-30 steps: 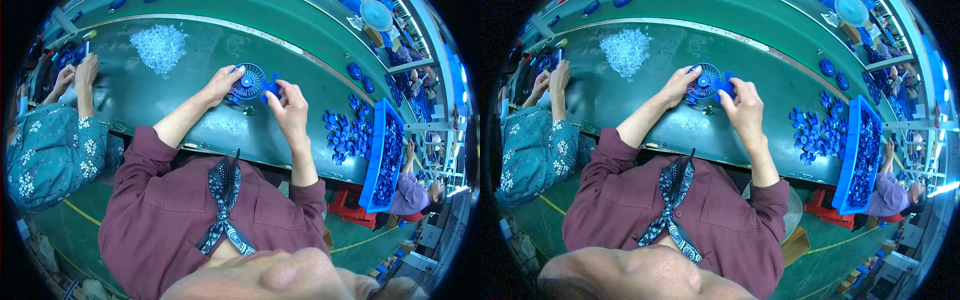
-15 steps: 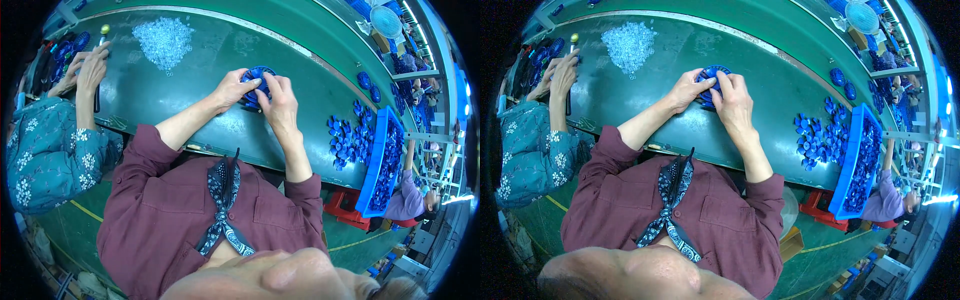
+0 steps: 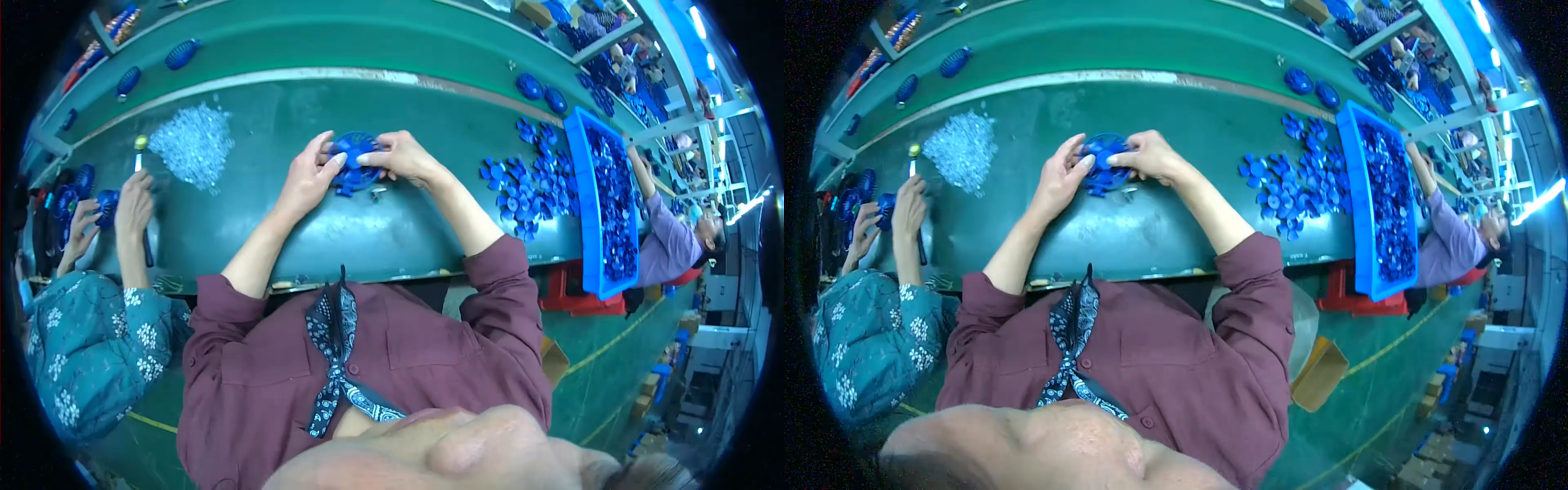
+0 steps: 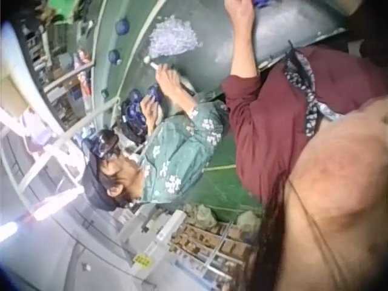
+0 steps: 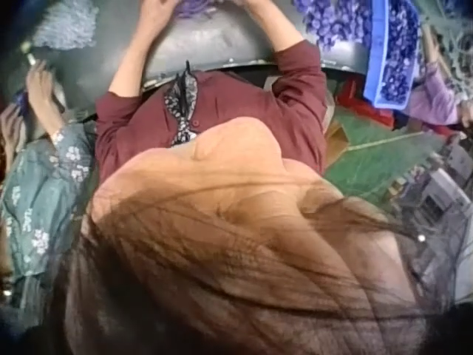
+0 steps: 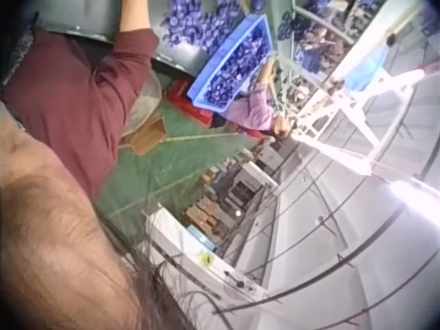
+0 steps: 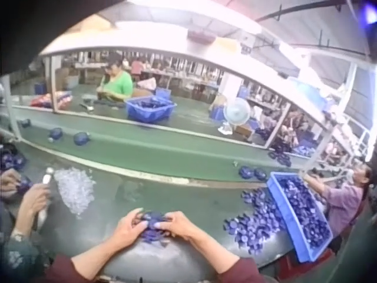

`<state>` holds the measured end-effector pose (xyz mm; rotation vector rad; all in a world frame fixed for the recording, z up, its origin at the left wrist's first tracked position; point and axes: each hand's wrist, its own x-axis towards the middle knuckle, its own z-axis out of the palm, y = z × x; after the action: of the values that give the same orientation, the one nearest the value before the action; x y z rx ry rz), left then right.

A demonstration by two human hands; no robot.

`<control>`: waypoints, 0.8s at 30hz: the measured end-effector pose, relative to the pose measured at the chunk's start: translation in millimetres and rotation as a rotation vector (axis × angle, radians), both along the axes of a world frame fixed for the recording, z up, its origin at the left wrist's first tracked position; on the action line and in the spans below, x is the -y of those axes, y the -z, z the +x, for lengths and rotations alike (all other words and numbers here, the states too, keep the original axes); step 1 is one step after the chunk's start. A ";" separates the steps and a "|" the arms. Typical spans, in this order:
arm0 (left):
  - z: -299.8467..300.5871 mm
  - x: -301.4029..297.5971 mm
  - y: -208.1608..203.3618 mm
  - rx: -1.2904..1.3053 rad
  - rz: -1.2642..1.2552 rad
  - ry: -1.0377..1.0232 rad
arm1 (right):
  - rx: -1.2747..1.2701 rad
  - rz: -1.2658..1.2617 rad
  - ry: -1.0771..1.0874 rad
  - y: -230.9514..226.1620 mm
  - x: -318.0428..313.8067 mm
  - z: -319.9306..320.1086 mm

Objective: The person assembles portable fans by hand, joining fan blades, fan casings, circuit boards, and electronic components.

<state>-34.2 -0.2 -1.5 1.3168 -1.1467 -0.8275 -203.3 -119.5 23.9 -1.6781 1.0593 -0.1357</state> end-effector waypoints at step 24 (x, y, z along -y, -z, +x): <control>11.3 0.1 13.5 0.221 0.051 -0.101 | -0.456 -0.925 0.114 3.6 0.8 -117.6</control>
<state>-22.9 -0.3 -15.0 1.5247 -1.2254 -0.6531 -320.8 -120.3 20.4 -2.5520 1.5740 -0.3707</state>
